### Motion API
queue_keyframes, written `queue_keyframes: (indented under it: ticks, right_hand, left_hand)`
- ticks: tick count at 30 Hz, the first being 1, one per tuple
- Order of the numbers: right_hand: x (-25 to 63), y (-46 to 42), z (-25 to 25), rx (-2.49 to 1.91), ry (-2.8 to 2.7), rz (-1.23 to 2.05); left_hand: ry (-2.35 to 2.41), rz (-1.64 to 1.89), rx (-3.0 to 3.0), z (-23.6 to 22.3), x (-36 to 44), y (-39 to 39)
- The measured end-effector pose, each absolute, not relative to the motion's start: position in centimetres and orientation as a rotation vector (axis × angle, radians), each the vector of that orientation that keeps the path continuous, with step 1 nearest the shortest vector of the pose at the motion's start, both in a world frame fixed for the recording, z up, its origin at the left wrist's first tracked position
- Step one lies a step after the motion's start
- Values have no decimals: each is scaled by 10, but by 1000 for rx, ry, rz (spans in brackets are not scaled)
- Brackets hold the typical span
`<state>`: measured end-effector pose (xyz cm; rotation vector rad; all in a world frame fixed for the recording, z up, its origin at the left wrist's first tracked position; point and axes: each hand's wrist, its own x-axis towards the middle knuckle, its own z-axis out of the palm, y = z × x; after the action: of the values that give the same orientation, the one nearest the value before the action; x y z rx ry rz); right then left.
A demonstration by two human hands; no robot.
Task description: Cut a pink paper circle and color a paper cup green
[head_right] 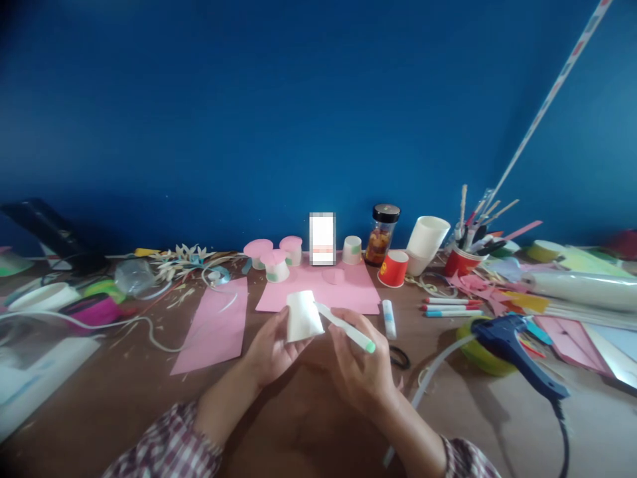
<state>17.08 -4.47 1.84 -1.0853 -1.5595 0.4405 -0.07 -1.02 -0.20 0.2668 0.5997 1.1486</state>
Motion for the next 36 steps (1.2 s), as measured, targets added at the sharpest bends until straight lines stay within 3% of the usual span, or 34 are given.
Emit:
queue_keyframes:
  ticks: [21,36]
  right_hand:
    - [161,-45,28,-989,-1294,775]
    - [167,-45,16,-1221,-1681,467]
  left_hand:
    - [648,1117,415,-6,2,-13]
    - [656,1139,512,-5,8,-16]
